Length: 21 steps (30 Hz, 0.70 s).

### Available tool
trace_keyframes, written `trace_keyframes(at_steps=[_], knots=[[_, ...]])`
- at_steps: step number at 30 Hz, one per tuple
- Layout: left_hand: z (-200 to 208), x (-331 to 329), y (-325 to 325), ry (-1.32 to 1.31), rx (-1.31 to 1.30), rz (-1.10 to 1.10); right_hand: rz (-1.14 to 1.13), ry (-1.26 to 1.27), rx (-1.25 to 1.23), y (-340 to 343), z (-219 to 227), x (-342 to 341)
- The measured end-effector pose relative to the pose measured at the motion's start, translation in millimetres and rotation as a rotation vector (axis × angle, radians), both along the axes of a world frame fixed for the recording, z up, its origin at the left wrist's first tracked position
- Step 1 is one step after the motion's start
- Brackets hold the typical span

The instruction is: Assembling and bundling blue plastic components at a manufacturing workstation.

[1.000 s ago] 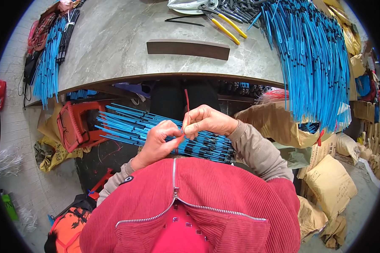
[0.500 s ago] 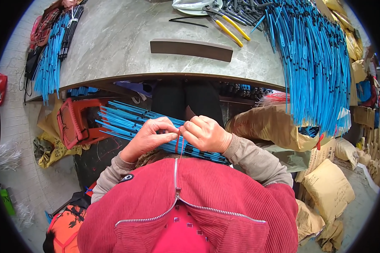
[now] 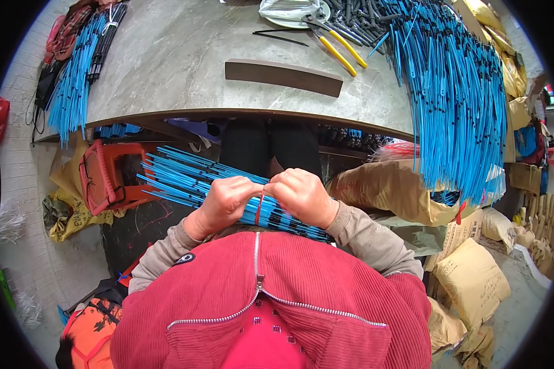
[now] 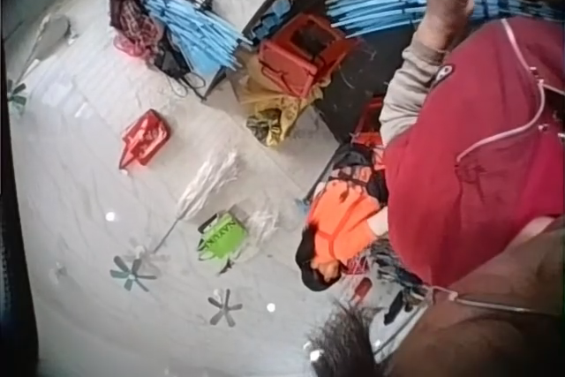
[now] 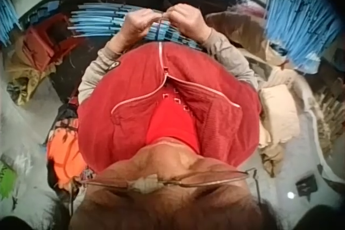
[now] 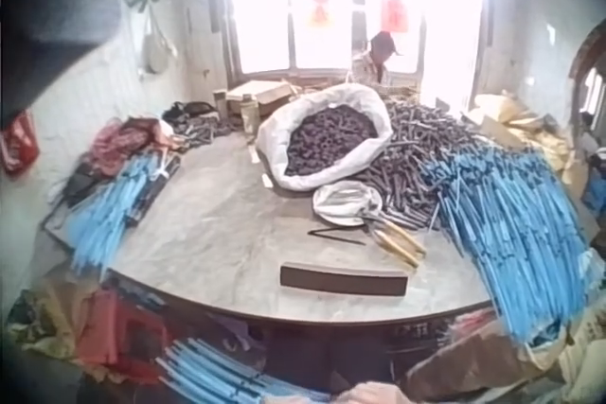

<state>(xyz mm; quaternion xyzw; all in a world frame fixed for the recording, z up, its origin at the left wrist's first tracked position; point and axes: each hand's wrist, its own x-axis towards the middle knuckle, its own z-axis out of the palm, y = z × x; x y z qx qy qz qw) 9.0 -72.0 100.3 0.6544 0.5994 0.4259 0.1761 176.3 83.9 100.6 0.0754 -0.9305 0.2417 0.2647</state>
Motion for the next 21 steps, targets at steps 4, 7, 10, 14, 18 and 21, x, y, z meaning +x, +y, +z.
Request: trace_keyframes(at_steps=[4, 7, 10, 14, 18, 21], knots=[[3, 5, -15, 0.149, 0.066, -0.013, -0.201, -0.268, -0.899, -8, -5, 4], [-25, 22, -39, 0.156, 0.13, -0.185, -0.421, -0.407, -0.662, 4, -43, 12], [-5, 16, -27, 0.016, 0.024, -0.209, -0.448, -0.491, -0.737, 4, -52, 7], [-6, 23, -3, -0.717, -0.161, -0.146, -0.434, -0.55, -0.737, 5, -53, 0], [-4, 32, -5, -1.032, -0.378, -0.108, -0.48, -0.54, -0.566, -1, -46, -10], [-1, 46, -24, -1.153, -0.383, -0.194, -0.516, -0.488, -0.392, -18, -60, -12]])
